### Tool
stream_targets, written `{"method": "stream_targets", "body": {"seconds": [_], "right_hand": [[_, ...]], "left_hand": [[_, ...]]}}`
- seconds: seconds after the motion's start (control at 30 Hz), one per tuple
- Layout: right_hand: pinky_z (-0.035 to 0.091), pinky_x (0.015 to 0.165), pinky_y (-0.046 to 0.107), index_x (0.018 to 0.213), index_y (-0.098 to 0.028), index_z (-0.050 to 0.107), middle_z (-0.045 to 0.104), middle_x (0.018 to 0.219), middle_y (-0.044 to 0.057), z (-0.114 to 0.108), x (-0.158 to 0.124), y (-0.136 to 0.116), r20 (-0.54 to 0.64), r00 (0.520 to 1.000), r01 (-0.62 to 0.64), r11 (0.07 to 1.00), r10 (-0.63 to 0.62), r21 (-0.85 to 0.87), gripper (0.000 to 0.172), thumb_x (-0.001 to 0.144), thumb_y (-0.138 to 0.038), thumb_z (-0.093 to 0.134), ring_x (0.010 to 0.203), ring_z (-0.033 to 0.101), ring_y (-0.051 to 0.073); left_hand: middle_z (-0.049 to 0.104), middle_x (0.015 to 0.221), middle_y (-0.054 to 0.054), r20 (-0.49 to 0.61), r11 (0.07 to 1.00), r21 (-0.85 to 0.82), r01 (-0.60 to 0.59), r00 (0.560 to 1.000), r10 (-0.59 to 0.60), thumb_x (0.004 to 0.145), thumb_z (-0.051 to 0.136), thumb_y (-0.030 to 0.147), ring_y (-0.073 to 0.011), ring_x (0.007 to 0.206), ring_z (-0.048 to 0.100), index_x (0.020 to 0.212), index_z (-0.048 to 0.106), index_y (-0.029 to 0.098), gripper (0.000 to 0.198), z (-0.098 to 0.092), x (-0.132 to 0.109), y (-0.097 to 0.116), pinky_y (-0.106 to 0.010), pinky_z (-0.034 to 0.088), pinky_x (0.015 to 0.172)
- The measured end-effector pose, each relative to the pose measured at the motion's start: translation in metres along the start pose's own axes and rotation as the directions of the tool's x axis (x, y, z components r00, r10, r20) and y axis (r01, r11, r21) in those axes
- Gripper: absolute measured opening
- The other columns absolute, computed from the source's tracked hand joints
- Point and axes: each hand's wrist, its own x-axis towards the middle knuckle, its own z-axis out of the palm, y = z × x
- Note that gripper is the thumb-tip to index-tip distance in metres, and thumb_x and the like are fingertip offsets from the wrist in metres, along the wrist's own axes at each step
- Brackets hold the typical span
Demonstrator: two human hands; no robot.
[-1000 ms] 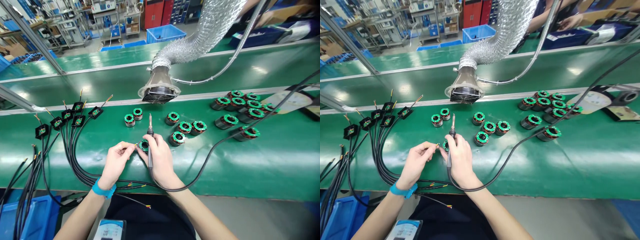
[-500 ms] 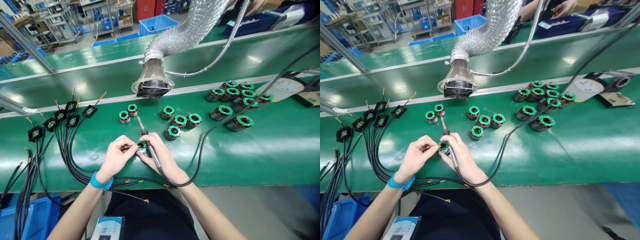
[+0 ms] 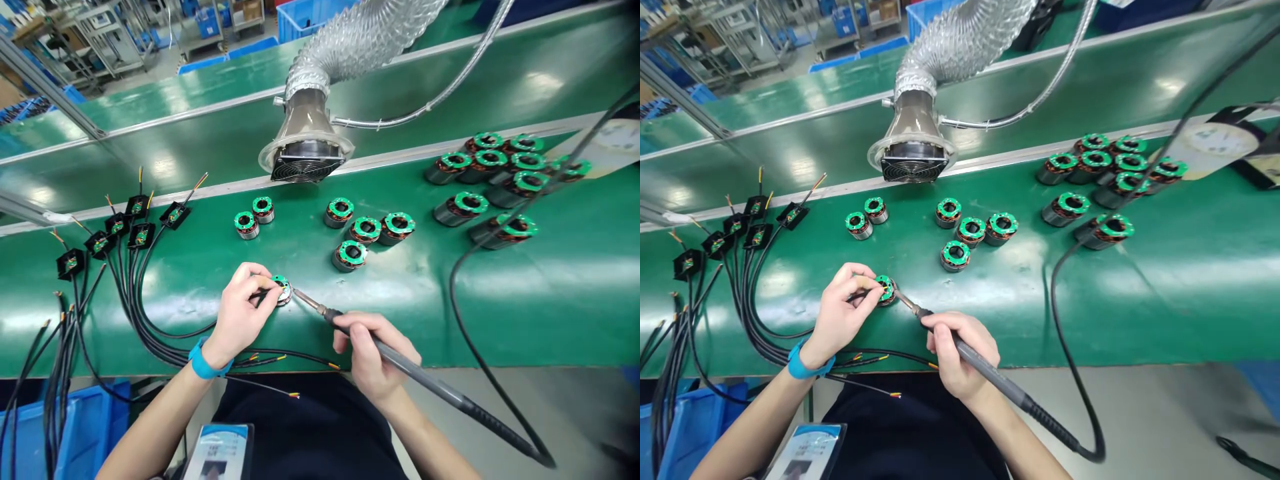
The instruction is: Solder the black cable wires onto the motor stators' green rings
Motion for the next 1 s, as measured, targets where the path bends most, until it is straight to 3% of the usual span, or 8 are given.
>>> {"method": "stream_targets", "body": {"seconds": [0.13, 0.3, 0.43, 0.53, 0.8, 1.0], "right_hand": [[0.053, 0.055, 0.027, 0.099, -0.024, 0.073, 0.065, 0.061, -0.007, -0.001, 0.0, 0.0, 0.061, 0.998, -0.002, 1.0, 0.0, 0.03, 0.021, 0.105, -0.019, 0.054, 0.048, 0.062, 0.012], [0.052, 0.053, 0.025, 0.1, -0.023, 0.074, 0.066, 0.059, -0.007, 0.0, 0.001, -0.001, 0.08, 0.99, -0.116, 0.993, 0.113, 0.028, 0.02, 0.107, -0.023, 0.056, 0.047, 0.063, 0.011], [0.05, 0.049, 0.023, 0.102, -0.022, 0.073, 0.066, 0.058, -0.005, 0.005, -0.007, -0.004, 0.041, 0.961, -0.275, 0.939, 0.273, 0.204, 0.022, 0.109, -0.027, 0.054, 0.044, 0.062, 0.012], [0.05, 0.048, 0.023, 0.102, -0.022, 0.073, 0.067, 0.058, -0.004, 0.01, -0.012, -0.007, 0.012, 0.941, -0.324, 0.889, 0.339, 0.324, 0.023, 0.11, -0.027, 0.053, 0.043, 0.063, 0.013], [0.053, 0.054, 0.025, 0.102, -0.022, 0.074, 0.068, 0.063, -0.004, 0.01, -0.021, -0.003, -0.002, 0.956, -0.283, 0.921, 0.294, 0.269, 0.02, 0.109, -0.026, 0.055, 0.05, 0.066, 0.013], [0.056, 0.056, 0.028, 0.104, -0.023, 0.075, 0.07, 0.069, -0.003, 0.007, -0.027, -0.002, -0.102, 0.966, -0.211, 0.953, 0.237, 0.217, 0.021, 0.108, -0.023, 0.055, 0.054, 0.069, 0.014]], "left_hand": [[0.06, 0.103, -0.005, -0.007, 1.0, -0.021, 0.014, 1.0, -0.014, 0.094, 0.072, 0.024, -0.006, 0.061, 0.049, 0.085, 0.073, 0.017, 0.011, 0.001, 0.001, 0.0, -0.021, 0.038, 0.052], [0.061, 0.101, -0.004, -0.014, 1.0, -0.015, -0.007, 1.0, 0.006, 0.094, 0.072, 0.022, -0.0052, 0.059, 0.047, 0.084, 0.073, 0.017, 0.01, 0.002, 0.002, 0.001, -0.021, 0.036, 0.05], [0.06, 0.101, -0.004, -0.018, 1.0, 0.001, -0.029, 0.999, 0.029, 0.094, 0.072, 0.02, -0.005, 0.059, 0.047, 0.085, 0.072, 0.017, 0.01, 0.002, 0.002, 0.001, -0.021, 0.037, 0.05], [0.06, 0.101, -0.004, -0.019, 0.999, 0.016, -0.046, 0.999, 0.046, 0.094, 0.072, 0.019, -0.0046, 0.06, 0.048, 0.085, 0.072, 0.017, 0.01, 0.003, 0.002, 0.0, -0.02, 0.037, 0.05], [0.061, 0.1, -0.004, -0.03, 0.988, 0.044, -0.147, 0.989, 0.148, 0.094, 0.072, 0.014, -0.0048, 0.062, 0.05, 0.086, 0.071, 0.017, 0.008, 0.003, 0.002, -0.004, -0.018, 0.038, 0.049], [0.061, 0.1, -0.004, -0.028, 0.987, 0.051, -0.153, 0.988, 0.154, 0.093, 0.072, 0.013, -0.0047, 0.063, 0.05, 0.085, 0.071, 0.016, 0.009, 0.003, 0.003, -0.004, -0.018, 0.038, 0.049]]}}
